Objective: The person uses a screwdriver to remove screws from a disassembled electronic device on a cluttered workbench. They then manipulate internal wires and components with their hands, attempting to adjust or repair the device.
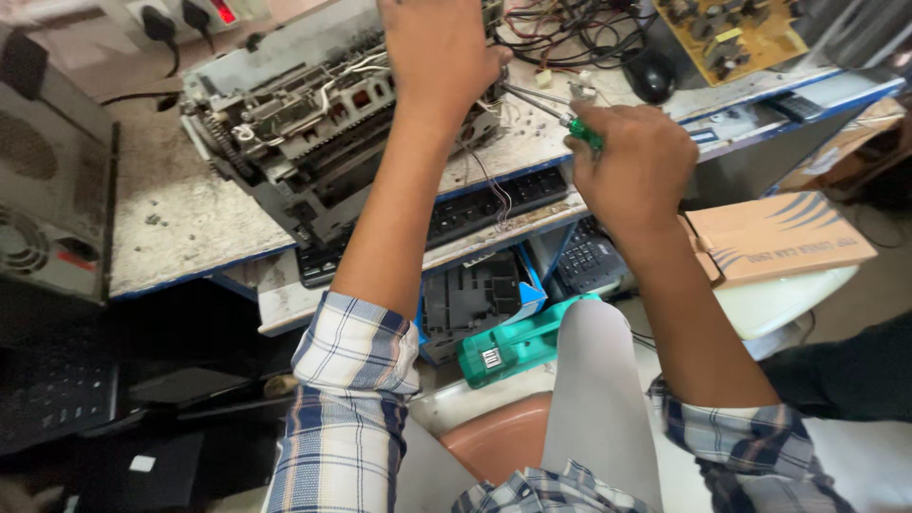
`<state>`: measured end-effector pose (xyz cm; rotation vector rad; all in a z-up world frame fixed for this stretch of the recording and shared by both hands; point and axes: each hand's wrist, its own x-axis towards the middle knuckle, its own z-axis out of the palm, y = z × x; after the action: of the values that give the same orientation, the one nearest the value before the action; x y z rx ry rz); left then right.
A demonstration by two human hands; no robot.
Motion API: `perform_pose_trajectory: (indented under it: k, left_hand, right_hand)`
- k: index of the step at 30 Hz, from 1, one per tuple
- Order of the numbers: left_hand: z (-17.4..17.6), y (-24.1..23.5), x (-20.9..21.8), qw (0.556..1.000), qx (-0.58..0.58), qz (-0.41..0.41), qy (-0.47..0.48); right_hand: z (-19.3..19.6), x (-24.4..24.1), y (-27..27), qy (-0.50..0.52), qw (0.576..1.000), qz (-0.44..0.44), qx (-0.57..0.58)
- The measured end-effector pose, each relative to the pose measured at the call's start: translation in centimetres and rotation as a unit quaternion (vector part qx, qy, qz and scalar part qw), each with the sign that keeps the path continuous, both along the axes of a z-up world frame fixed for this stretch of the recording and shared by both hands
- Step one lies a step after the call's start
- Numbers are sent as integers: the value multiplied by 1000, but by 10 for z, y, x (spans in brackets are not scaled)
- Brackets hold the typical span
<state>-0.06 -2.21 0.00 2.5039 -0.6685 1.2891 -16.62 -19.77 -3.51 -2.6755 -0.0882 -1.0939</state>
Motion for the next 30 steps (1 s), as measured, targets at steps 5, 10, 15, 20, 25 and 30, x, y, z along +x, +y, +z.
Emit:
perform_pose_trajectory:
  k: [5, 10, 15, 20, 25, 30]
  left_hand:
    - [12, -4, -16, 997, 10, 71, -13]
    - [-4, -14, -48, 979, -2, -31, -203]
    - [-79, -34, -109, 911, -307, -250, 117]
    - [-120, -63, -78, 638, -609, -313, 352]
    - [-147, -86, -39, 513, -694, -352, 363]
    - [-163, -97, -25, 465, -710, -377, 371]
  right_hand:
    - [-20, 5, -3, 54, 987, 36, 149]
    - [-35, 1, 9, -110, 975, 68, 183]
    - [-45, 8, -1, 34, 969, 39, 242]
    - [-45, 7, 3, -50, 980, 52, 184]
    - [-44, -3, 9, -129, 986, 50, 93]
    - [-52, 9, -10, -26, 976, 90, 198]
